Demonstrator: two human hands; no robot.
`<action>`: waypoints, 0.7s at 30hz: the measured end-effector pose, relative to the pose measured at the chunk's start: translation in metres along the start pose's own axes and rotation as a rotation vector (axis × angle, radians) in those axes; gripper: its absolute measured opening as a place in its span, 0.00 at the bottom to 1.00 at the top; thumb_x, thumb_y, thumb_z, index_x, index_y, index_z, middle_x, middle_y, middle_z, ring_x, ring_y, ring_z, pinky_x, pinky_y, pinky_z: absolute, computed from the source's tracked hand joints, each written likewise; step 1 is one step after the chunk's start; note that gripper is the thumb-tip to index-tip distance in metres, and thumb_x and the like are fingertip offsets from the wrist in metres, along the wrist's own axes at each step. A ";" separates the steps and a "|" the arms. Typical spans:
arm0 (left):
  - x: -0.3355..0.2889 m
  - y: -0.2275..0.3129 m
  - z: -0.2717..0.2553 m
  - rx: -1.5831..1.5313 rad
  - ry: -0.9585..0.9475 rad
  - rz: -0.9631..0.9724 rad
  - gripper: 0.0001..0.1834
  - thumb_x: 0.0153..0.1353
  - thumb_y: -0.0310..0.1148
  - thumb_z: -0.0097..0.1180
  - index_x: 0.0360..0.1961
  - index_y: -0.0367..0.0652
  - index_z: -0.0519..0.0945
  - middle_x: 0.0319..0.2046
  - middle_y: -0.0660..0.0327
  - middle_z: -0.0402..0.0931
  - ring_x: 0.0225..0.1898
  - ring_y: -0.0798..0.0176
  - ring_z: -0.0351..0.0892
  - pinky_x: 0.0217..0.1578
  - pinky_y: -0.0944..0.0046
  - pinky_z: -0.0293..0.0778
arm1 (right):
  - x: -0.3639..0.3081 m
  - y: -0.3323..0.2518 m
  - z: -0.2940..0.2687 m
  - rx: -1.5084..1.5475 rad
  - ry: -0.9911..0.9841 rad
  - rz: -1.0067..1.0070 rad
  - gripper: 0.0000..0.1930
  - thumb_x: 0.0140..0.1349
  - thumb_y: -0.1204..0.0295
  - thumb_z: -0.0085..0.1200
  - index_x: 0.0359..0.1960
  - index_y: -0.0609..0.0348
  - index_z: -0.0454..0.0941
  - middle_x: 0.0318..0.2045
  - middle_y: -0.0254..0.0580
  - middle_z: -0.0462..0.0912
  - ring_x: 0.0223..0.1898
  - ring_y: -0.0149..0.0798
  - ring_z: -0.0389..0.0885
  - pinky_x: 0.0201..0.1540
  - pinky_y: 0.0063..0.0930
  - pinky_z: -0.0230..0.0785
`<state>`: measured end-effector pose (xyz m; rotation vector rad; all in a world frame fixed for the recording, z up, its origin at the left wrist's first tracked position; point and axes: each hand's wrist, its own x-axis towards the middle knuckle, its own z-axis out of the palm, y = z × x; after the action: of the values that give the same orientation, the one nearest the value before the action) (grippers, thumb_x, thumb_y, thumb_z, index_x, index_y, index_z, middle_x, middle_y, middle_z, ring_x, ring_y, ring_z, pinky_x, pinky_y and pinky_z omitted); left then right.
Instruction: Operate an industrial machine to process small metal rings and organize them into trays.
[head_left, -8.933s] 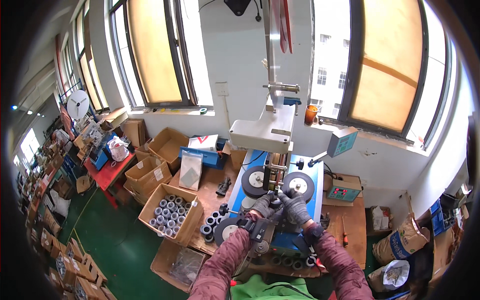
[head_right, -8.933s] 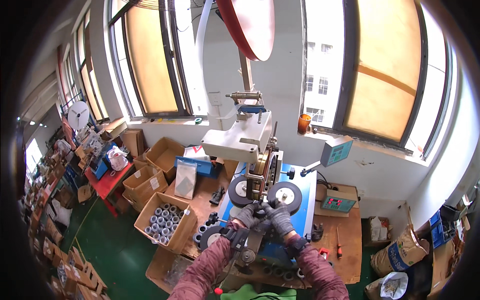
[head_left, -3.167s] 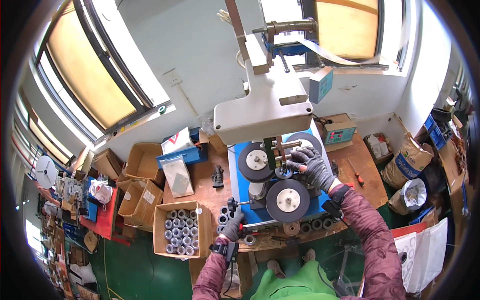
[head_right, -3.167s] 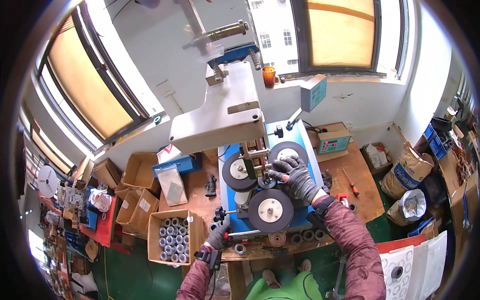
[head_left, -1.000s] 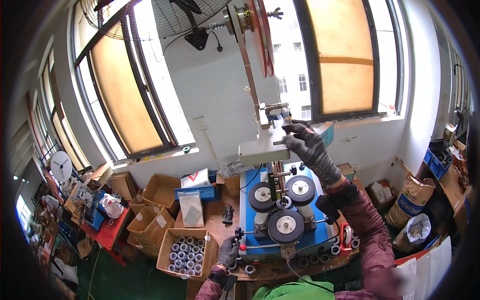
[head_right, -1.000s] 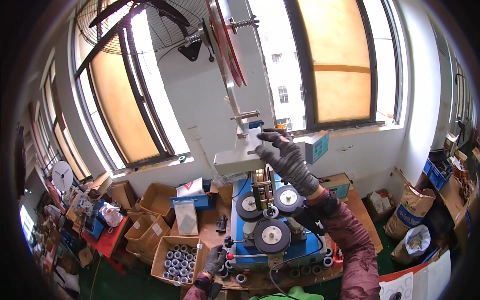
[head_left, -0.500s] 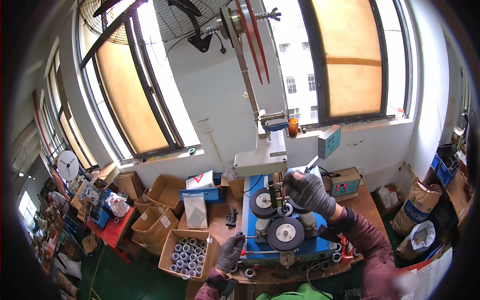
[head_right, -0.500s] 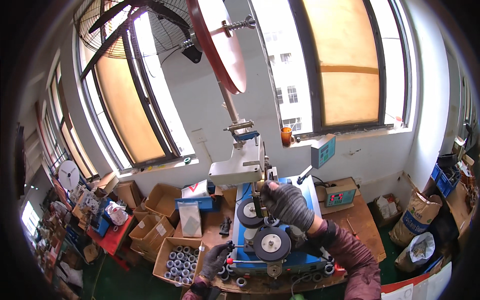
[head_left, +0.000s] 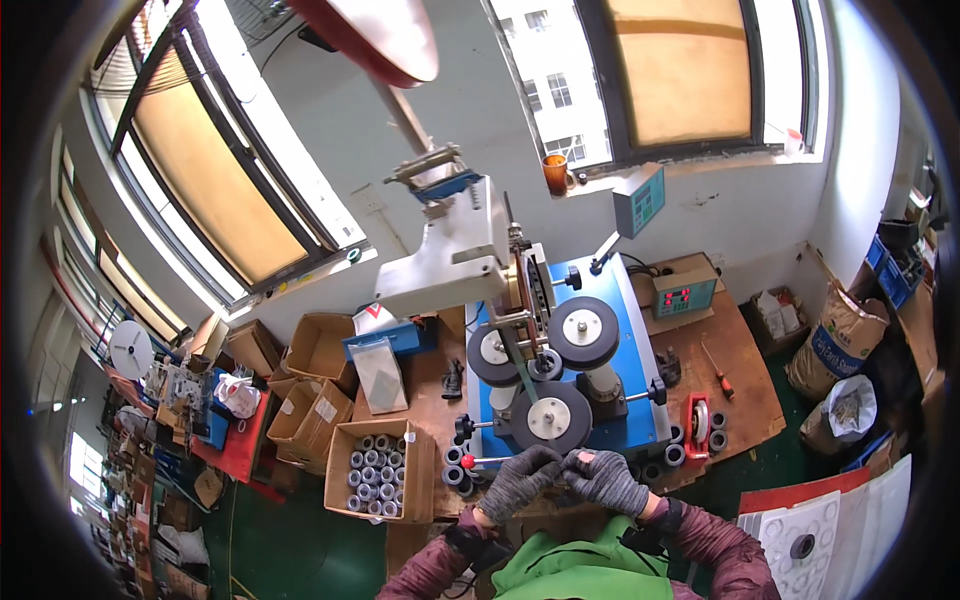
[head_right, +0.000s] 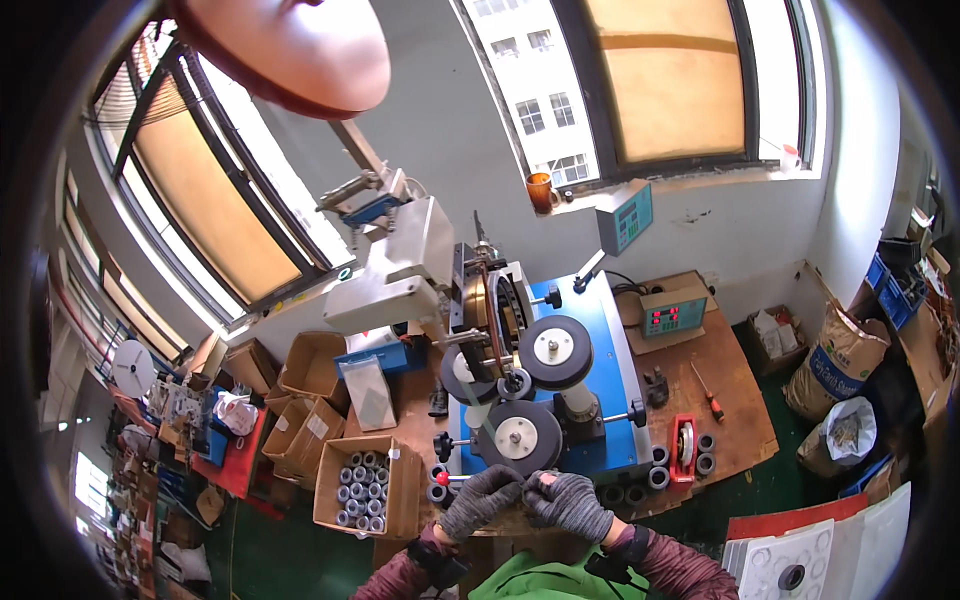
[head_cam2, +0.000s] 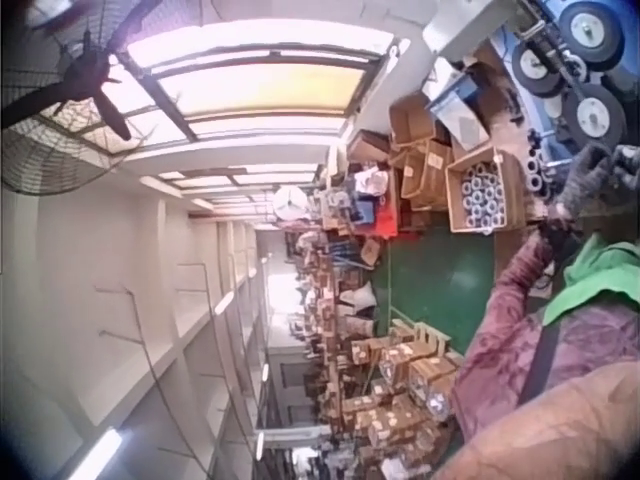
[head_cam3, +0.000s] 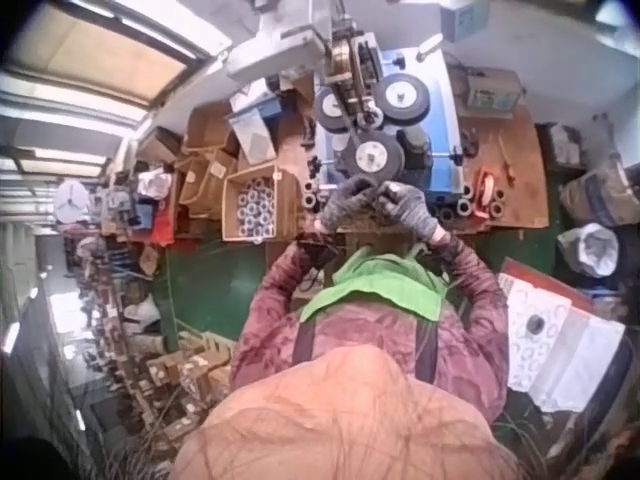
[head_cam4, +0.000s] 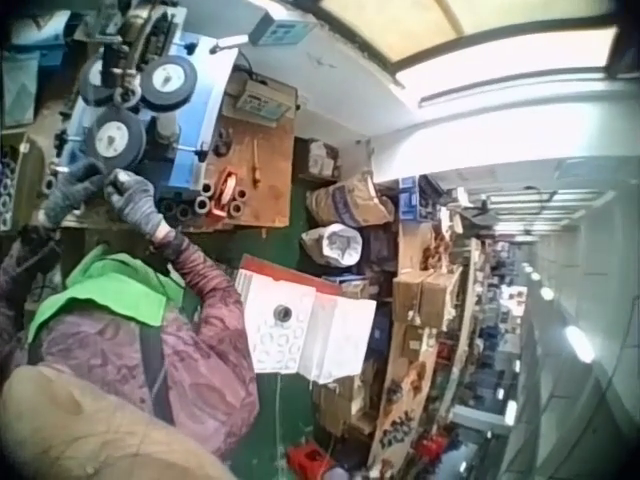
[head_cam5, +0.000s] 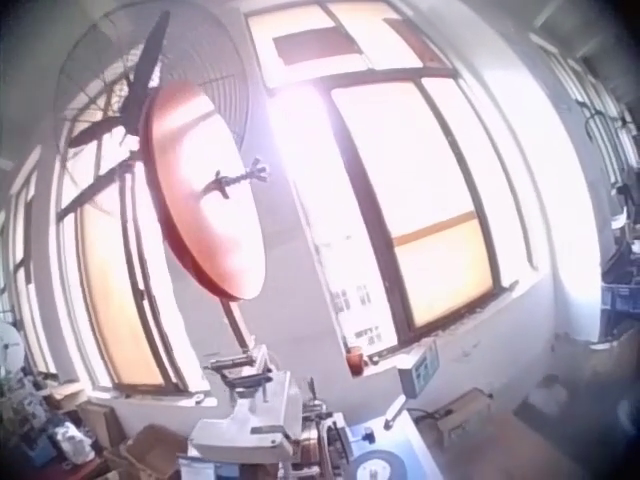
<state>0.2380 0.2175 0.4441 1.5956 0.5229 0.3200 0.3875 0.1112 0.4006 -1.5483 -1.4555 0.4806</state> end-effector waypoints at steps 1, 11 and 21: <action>0.003 0.003 0.000 0.051 -0.013 0.013 0.10 0.61 0.29 0.53 0.42 0.38 0.75 0.34 0.66 0.75 0.36 0.76 0.70 0.38 0.72 0.70 | -0.002 0.002 -0.001 0.007 0.002 0.010 0.08 0.49 0.70 0.57 0.30 0.55 0.75 0.25 0.46 0.77 0.27 0.51 0.77 0.28 0.35 0.70; 0.037 0.010 0.001 0.165 0.258 0.204 0.09 0.56 0.25 0.57 0.38 0.38 0.78 0.31 0.61 0.78 0.32 0.71 0.75 0.35 0.70 0.72 | -0.001 0.020 -0.020 0.128 0.010 0.081 0.10 0.53 0.66 0.55 0.35 0.55 0.75 0.27 0.46 0.77 0.29 0.49 0.78 0.33 0.38 0.70; 0.080 -0.021 -0.004 0.537 0.652 0.310 0.09 0.53 0.27 0.57 0.37 0.40 0.80 0.32 0.54 0.78 0.35 0.55 0.76 0.37 0.61 0.71 | -0.015 0.053 -0.030 0.030 -0.053 0.101 0.10 0.55 0.65 0.52 0.38 0.54 0.75 0.31 0.46 0.77 0.32 0.49 0.77 0.35 0.38 0.70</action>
<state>0.3015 0.2623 0.4154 2.0936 0.9113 1.0220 0.4383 0.0933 0.3678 -1.6014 -1.4080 0.6053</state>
